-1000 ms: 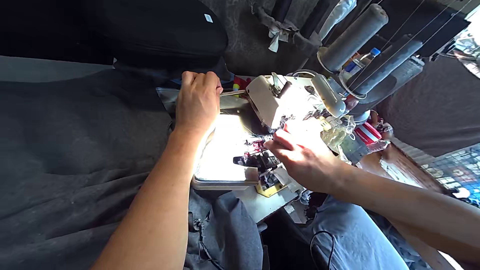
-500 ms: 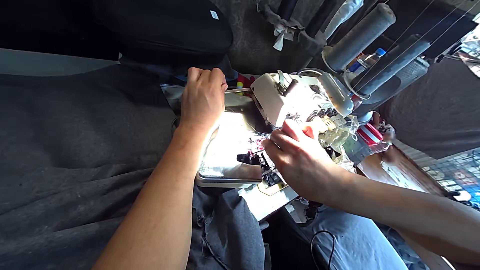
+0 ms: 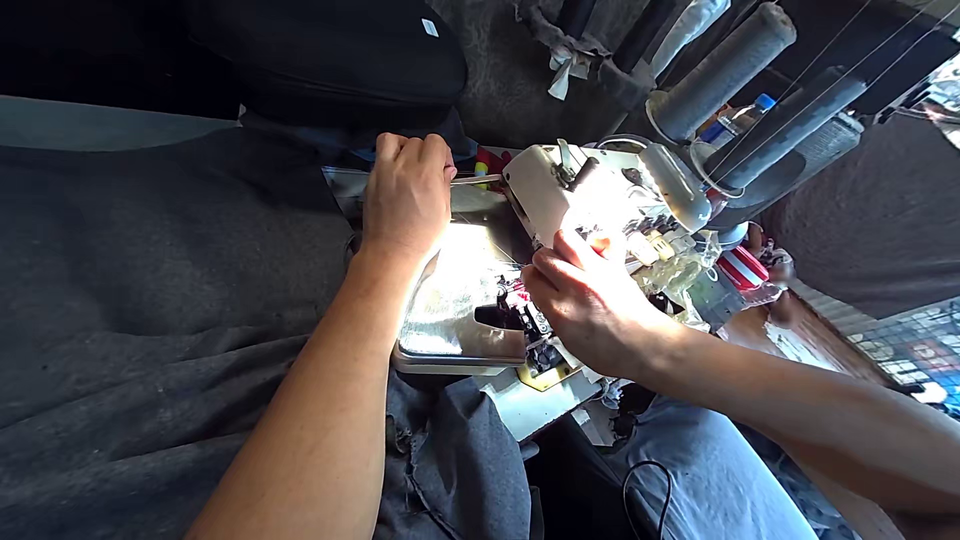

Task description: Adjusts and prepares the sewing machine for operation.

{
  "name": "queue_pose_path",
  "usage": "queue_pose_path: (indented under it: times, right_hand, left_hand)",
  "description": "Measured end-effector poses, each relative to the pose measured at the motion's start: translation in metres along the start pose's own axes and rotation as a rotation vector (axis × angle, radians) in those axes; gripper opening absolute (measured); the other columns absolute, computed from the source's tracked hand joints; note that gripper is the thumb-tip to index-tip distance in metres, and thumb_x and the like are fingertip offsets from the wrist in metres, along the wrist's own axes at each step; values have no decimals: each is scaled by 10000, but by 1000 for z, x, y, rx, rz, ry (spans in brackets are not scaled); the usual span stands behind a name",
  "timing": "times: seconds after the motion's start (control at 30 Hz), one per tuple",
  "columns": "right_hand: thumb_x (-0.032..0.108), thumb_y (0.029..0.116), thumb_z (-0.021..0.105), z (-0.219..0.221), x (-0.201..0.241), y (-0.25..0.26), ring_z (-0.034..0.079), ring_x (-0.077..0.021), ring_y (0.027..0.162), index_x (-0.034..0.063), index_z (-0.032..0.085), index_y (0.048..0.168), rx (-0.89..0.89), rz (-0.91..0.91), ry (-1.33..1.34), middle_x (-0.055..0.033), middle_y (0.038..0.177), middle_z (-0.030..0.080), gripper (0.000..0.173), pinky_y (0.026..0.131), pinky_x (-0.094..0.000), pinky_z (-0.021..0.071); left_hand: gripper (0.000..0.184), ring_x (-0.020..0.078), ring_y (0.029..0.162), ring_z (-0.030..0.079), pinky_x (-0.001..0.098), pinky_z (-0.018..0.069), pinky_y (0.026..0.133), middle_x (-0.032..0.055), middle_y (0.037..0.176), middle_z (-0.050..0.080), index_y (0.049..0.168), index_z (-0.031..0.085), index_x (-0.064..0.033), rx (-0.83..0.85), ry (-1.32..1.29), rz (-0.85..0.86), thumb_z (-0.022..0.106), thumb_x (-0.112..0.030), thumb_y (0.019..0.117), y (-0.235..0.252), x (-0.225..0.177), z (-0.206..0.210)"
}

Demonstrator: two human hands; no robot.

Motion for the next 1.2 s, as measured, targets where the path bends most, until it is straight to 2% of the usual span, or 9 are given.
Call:
queue_pose_path:
  times: [0.17, 0.27, 0.4, 0.6, 0.8, 0.93, 1.03, 1.1, 1.2]
  right_hand:
    - [-16, 896, 588, -17, -7, -9, 574, -269, 956, 90, 738, 903, -30, 79, -92, -69, 889, 654, 184, 860, -445, 348]
    - [-4, 891, 590, -19, -15, -14, 597, -278, 914, 91, 717, 868, -46, 103, -115, -71, 855, 643, 160, 782, -443, 394]
    - [-30, 860, 639, -7, -17, -19, 642, -264, 847, 96, 759, 888, 141, 135, -111, -71, 818, 661, 177, 700, -416, 444]
    - [-19, 873, 643, -16, -16, -23, 611, -259, 783, 99, 754, 873, 197, 183, -104, -60, 739, 604, 162, 785, -467, 407]
    - [52, 922, 592, -33, -3, -22, 633, -270, 877, 124, 761, 892, -6, 141, 9, -48, 802, 683, 186, 851, -501, 364]
    - [40, 918, 573, -15, 6, -20, 600, -223, 848, 131, 758, 948, 21, 114, 50, -29, 845, 673, 209, 799, -419, 372]
    - [13, 896, 589, -6, 2, -20, 642, -242, 876, 122, 765, 901, 13, 103, 40, -45, 836, 688, 206, 742, -406, 415]
    - [18, 925, 566, -6, -6, -21, 583, -246, 824, 102, 758, 903, -10, 106, 61, -52, 811, 641, 211, 728, -409, 369]
    - [53, 931, 562, -8, -12, -21, 596, -256, 800, 92, 764, 929, -20, 119, 87, -56, 802, 618, 205, 670, -403, 430]
  left_hand:
    - [167, 481, 1150, 594, 561, 480, 962, 257, 1011, 671, 1027, 627, 51, 0, -14, 2, 529, -83, 1040, 0, 1, -1]
    - [171, 477, 1159, 589, 558, 480, 964, 256, 1023, 669, 1042, 627, 50, 7, -13, 3, 529, -90, 1044, 1, 1, 0]
    - [170, 473, 1159, 587, 550, 480, 963, 251, 1016, 667, 1028, 626, 47, 22, -4, -13, 532, -94, 1046, 0, 0, -2]
    - [162, 473, 1157, 587, 548, 479, 957, 250, 1009, 665, 1022, 623, 43, 24, 4, -15, 534, -90, 1044, 0, 0, -1]
    - [178, 477, 1154, 587, 545, 473, 969, 251, 1006, 667, 1022, 620, 48, 19, 4, -3, 518, -95, 1051, 0, 0, -1]
    - [182, 475, 1157, 587, 548, 469, 975, 252, 1008, 668, 1019, 619, 49, 19, 7, -2, 517, -98, 1052, 0, 0, -2]
    - [173, 474, 1164, 585, 547, 472, 973, 250, 1014, 668, 1023, 622, 49, 19, 3, -12, 527, -94, 1048, 0, 0, -2]
    - [177, 478, 1163, 585, 549, 474, 974, 255, 1016, 669, 1027, 625, 51, 22, 0, -12, 528, -97, 1046, 1, 0, -2]
    - [184, 475, 1165, 584, 545, 470, 977, 253, 1018, 668, 1030, 620, 46, 24, 3, -9, 516, -105, 1052, 1, 1, -1]
Point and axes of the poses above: each hand's wrist, its own y-axis towards the middle knuckle, its own z-axis out of the palm, x = y × z, the point moved 7 cm from there along y, towards the middle knuckle
